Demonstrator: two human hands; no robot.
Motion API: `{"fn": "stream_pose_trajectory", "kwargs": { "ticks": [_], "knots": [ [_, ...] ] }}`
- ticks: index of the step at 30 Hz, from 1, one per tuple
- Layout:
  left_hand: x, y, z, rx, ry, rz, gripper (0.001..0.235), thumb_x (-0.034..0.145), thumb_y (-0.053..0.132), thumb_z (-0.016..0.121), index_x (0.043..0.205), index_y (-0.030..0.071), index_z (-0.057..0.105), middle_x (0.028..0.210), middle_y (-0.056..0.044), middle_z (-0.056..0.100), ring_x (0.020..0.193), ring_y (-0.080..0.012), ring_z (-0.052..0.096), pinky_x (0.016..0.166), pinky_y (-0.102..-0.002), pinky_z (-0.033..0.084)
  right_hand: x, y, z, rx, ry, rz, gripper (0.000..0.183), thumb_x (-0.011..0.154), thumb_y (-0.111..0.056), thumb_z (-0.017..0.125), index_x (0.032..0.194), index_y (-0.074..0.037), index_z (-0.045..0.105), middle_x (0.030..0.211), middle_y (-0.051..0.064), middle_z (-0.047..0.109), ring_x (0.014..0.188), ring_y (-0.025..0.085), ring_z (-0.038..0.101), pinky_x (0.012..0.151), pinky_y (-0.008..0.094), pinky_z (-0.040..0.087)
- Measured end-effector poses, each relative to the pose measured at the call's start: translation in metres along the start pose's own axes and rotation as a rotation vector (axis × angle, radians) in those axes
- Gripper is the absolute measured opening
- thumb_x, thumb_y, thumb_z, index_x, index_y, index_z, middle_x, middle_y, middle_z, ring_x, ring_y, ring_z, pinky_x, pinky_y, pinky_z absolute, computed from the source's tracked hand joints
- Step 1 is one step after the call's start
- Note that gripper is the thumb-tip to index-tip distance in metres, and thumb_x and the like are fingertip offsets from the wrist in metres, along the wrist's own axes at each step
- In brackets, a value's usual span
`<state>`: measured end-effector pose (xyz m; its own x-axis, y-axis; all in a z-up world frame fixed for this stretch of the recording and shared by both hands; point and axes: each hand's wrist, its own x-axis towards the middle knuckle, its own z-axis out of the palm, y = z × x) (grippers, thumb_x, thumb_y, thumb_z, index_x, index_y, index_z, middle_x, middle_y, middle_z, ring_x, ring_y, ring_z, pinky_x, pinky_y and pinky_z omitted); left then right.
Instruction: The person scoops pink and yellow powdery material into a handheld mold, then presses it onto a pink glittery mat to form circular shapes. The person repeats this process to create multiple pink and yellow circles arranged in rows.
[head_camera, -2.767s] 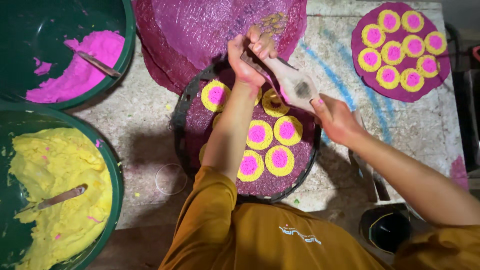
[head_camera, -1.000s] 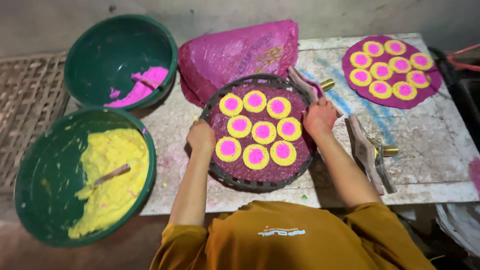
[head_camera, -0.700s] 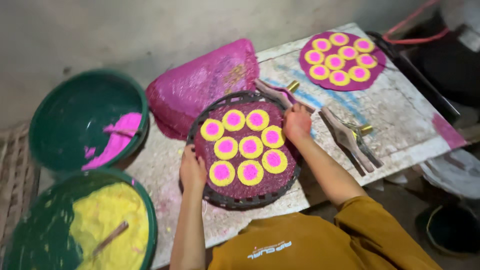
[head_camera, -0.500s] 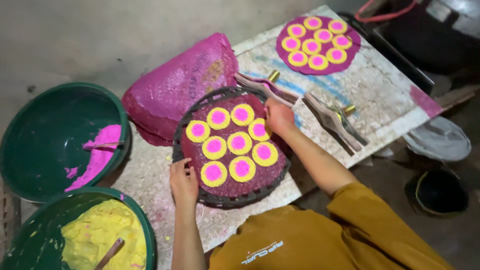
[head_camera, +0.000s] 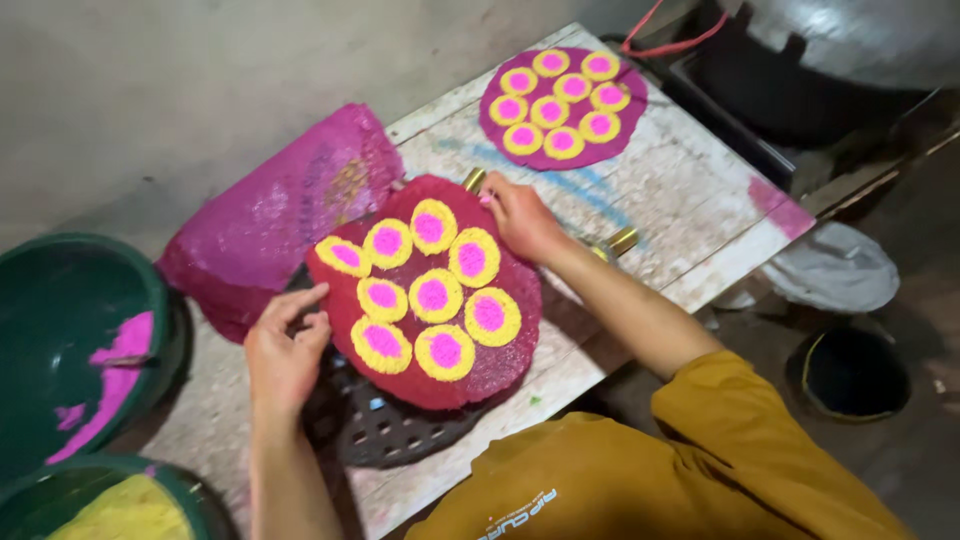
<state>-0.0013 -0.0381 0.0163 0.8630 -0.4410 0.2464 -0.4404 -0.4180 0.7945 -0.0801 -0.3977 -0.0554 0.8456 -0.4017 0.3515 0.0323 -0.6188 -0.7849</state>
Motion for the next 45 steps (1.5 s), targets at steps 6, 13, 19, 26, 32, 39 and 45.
{"fn": "stream_pose_trajectory", "kwargs": {
  "ticks": [6,13,19,26,32,39,45],
  "knots": [
    [0.083,0.038,0.155,-0.221,-0.121,0.092,0.033,0.088,0.005,0.071,0.12,0.009,0.076,0.109,-0.006,0.068,0.085,-0.0083,0.064,0.077,-0.022,0.051,0.036,0.088,-0.164,-0.199,0.149,-0.094,0.014,0.101,-0.015,0.061,0.112,-0.006,0.063,0.095,0.026,0.069,0.091,0.046,0.068,0.072,0.051,0.052],
    [0.176,0.02,0.394,-0.231,-0.035,0.234,0.038,0.08,0.0,0.064,0.115,0.008,0.077,0.105,-0.012,0.071,0.082,-0.0161,0.069,0.071,-0.028,0.056,0.059,0.219,-0.268,-0.597,0.185,0.069,0.009,0.102,-0.014,0.057,0.104,-0.005,0.055,0.097,0.025,0.069,0.091,0.05,0.065,0.074,0.061,0.05],
    [0.218,-0.009,0.479,-0.219,-0.086,0.194,0.035,0.077,0.0,0.068,0.111,0.006,0.077,0.094,-0.013,0.073,0.076,-0.0196,0.07,0.069,-0.031,0.056,0.058,0.292,-0.261,-0.72,0.197,0.241,0.009,0.1,-0.011,0.053,0.109,-0.01,0.051,0.107,0.021,0.065,0.09,0.05,0.066,0.074,0.062,0.05],
    [0.187,-0.017,0.461,-0.084,-0.009,0.236,0.028,0.088,0.006,0.07,0.116,0.007,0.072,0.107,-0.016,0.068,0.087,-0.0257,0.07,0.08,-0.035,0.058,0.011,0.271,-0.241,-0.563,0.296,0.213,0.027,0.097,-0.01,0.059,0.123,-0.009,0.056,0.121,0.02,0.058,0.106,0.044,0.062,0.077,0.054,0.051],
    [0.112,0.019,0.33,-0.132,0.01,0.188,0.032,0.089,0.005,0.067,0.122,0.006,0.069,0.115,-0.015,0.065,0.098,-0.0259,0.067,0.085,-0.034,0.056,-0.053,0.192,-0.193,-0.251,0.102,0.072,0.036,0.092,-0.012,0.07,0.125,-0.003,0.059,0.112,0.019,0.058,0.093,0.037,0.062,0.078,0.046,0.051],
    [0.001,-0.002,0.184,-0.099,0.188,-0.046,0.032,0.092,0.005,0.066,0.124,0.008,0.07,0.115,-0.01,0.068,0.099,-0.0204,0.068,0.088,-0.032,0.056,-0.071,0.102,-0.121,-0.114,-0.093,-0.052,0.034,0.089,-0.007,0.072,0.122,-0.002,0.063,0.11,0.015,0.06,0.086,0.026,0.062,0.072,0.036,0.051],
    [-0.088,-0.044,0.079,-0.099,0.319,-0.212,0.031,0.092,0.005,0.066,0.123,0.008,0.069,0.115,-0.009,0.068,0.1,-0.0191,0.067,0.084,-0.031,0.056,0.001,0.08,0.018,0.058,-0.355,-0.197,0.03,0.093,-0.019,0.076,0.12,-0.008,0.068,0.095,0.009,0.06,0.082,0.018,0.059,0.072,0.032,0.048]
  ]
}}
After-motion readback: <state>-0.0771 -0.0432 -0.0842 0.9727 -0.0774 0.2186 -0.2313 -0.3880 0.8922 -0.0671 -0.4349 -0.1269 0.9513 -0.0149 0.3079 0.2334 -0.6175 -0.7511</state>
